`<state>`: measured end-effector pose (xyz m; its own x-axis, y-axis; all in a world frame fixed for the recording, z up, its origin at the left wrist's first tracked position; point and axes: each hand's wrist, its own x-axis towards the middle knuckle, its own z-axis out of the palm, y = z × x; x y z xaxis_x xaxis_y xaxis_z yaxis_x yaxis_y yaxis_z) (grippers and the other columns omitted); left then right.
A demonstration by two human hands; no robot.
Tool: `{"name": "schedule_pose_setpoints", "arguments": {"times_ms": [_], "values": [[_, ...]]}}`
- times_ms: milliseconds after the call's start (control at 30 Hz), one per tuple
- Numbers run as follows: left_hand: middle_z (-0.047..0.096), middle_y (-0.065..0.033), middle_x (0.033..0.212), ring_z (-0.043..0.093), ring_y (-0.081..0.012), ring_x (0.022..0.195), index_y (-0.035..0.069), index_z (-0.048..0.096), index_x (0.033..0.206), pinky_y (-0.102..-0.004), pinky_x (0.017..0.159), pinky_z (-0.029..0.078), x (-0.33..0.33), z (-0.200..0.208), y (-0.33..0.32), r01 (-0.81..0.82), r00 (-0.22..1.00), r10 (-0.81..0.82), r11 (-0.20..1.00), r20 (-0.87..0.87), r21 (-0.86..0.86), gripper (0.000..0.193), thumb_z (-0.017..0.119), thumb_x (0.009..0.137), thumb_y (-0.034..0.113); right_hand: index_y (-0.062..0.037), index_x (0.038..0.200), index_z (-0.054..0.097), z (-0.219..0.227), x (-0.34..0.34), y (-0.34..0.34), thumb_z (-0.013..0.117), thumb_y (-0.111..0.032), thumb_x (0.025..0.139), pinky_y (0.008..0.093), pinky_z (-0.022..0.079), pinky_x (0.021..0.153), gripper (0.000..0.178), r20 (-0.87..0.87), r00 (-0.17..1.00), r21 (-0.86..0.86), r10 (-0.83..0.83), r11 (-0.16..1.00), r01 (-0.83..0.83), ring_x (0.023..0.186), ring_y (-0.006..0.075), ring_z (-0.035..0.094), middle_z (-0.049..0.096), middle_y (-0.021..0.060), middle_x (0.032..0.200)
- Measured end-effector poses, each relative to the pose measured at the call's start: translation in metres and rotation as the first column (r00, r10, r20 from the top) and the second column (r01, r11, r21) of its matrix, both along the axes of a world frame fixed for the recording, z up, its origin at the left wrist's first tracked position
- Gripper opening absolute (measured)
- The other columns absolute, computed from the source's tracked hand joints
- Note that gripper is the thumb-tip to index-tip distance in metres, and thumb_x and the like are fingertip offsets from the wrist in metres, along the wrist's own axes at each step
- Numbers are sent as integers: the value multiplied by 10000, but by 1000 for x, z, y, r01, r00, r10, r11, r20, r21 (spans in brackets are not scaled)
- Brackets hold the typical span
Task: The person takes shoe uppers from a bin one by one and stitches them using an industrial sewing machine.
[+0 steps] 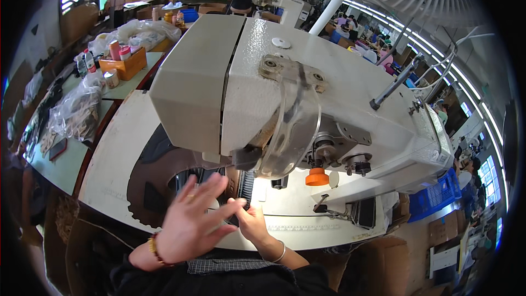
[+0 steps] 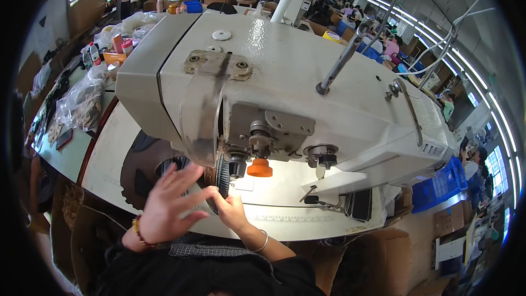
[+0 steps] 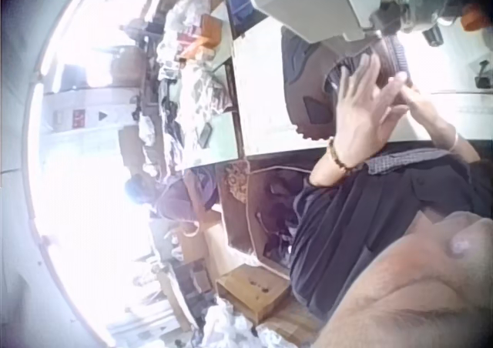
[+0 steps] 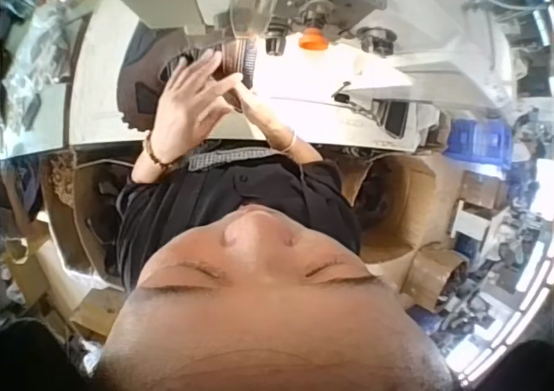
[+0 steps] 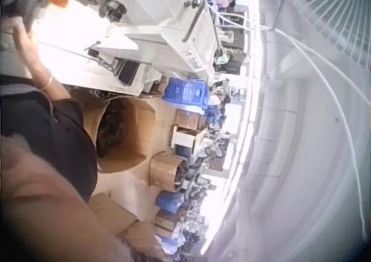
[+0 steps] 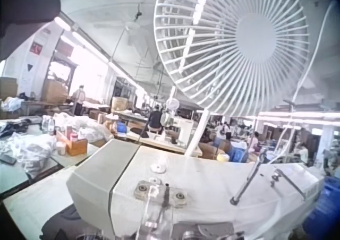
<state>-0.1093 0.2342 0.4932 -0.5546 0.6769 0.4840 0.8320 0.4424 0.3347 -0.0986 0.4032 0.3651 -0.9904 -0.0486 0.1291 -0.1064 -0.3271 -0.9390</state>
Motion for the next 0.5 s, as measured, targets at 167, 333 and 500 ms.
{"name": "schedule_pose_setpoints", "arguments": {"times_ms": [167,333,500], "values": [[592,-155,1113,553,-337,1040,66,647,1052,-382,924,419,-21,-14,-72,-657,735,677,691,49,302,258,639,796,98,19,1049,600,6,2,-5,547,-102,934,215,448,718,175,42,997,-86,-58,994,61,808,62,534,607,0,918],[576,-150,1144,532,-248,1074,-8,563,1151,-316,937,388,-61,-69,-122,-771,570,577,622,585,138,344,636,859,158,33,1133,558,10,-9,-6,556,-170,932,245,444,803,286,-24,996,90,-87,992,89,883,100,544,611,31,1016],[488,-123,1268,445,-201,1178,-42,480,1264,-309,1015,326,-44,-84,-171,-757,633,471,541,614,366,493,643,867,201,6,1014,609,38,-10,-12,594,-197,905,287,464,736,231,2,1000,348,-10,937,8,815,127,572,649,51,928]]}}
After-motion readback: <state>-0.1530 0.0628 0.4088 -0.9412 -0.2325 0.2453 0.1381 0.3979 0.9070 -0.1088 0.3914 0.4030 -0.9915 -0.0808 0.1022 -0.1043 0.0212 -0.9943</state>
